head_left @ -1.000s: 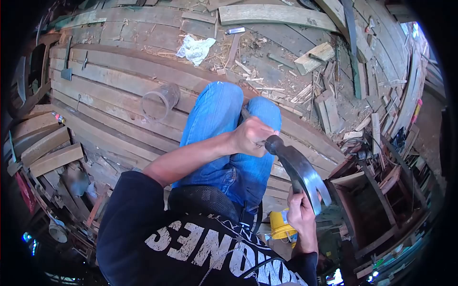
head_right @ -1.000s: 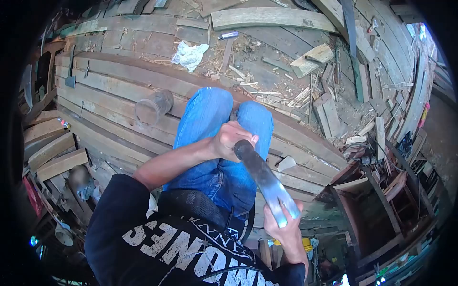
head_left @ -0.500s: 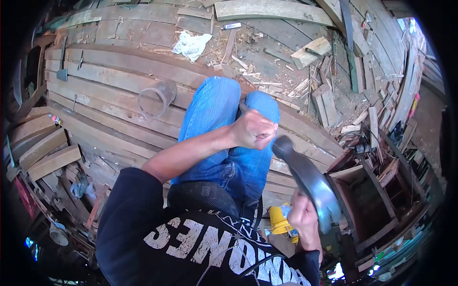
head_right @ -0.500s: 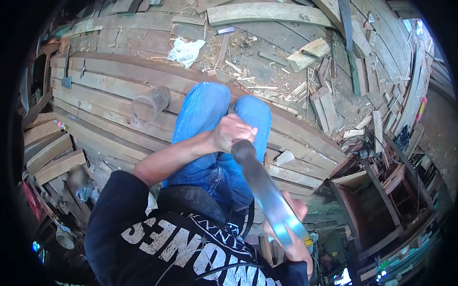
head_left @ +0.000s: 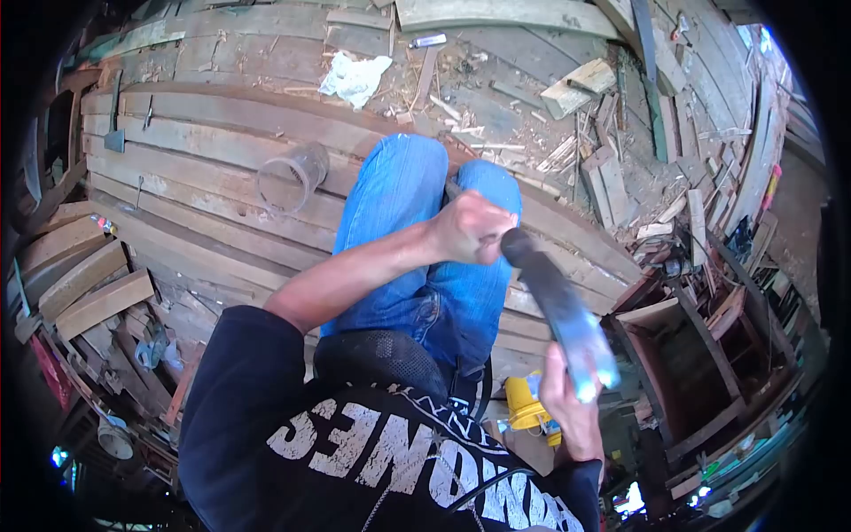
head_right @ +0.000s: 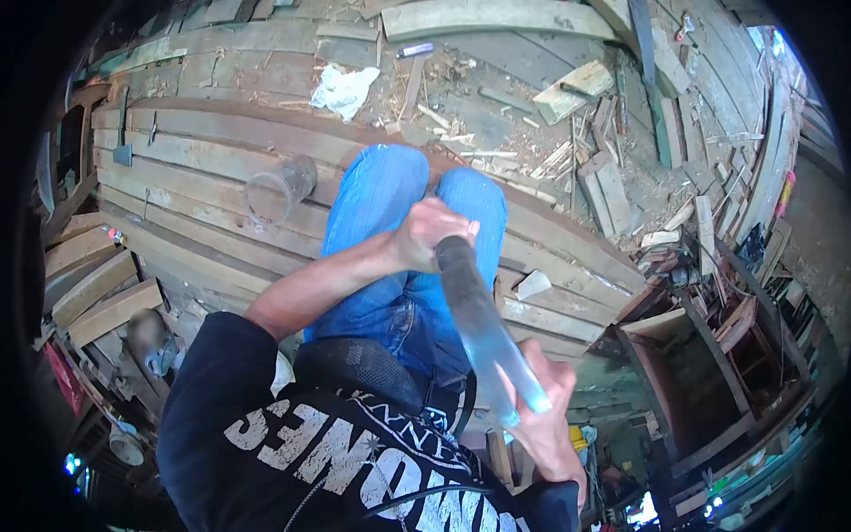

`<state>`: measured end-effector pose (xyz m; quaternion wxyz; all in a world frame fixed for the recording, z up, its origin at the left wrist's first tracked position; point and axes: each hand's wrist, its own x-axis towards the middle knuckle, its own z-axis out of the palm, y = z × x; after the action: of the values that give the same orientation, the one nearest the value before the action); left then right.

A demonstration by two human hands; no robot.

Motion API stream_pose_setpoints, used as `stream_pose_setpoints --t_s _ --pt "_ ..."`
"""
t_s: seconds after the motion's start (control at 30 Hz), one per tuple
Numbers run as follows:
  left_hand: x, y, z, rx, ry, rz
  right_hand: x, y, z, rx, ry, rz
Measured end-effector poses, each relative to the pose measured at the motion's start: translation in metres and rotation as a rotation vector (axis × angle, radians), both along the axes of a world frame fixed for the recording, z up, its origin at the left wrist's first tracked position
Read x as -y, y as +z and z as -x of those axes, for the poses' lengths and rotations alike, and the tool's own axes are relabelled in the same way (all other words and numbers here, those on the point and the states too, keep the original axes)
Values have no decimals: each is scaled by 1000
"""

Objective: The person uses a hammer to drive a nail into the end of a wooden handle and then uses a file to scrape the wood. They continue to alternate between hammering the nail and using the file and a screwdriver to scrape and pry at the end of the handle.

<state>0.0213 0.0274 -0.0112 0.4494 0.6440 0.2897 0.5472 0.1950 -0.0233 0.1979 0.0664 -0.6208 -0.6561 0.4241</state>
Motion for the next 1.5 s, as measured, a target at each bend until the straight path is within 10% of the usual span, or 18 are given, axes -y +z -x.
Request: stream_pose_setpoints --t_s 0.63,0.77,0.8,0.9,1.03,1.23,1.37,1.5 --pt "-4 6 -2 -27 30 4 -13 -2 1 59 262 -236" --pt "-1 3 -5 1 32 2 30 -8 -29 -109 -275 461" --pt "-2 6 -6 5 28 -10 -4 -6 12 12 -40 77" --pt "-6 14 -3 71 32 53 -8 -4 6 56 134 -50" --pt "1 4 -7 74 18 62 1 1 -5 -243 -155 71" --pt "-3 6 0 40 4 14 -14 3 3 79 252 -162" --pt "2 3 1 -27 -32 68 11 7 -8 -168 -288 212" --pt "-5 2 -2 27 27 3 -8 -11 -1 136 172 -134"
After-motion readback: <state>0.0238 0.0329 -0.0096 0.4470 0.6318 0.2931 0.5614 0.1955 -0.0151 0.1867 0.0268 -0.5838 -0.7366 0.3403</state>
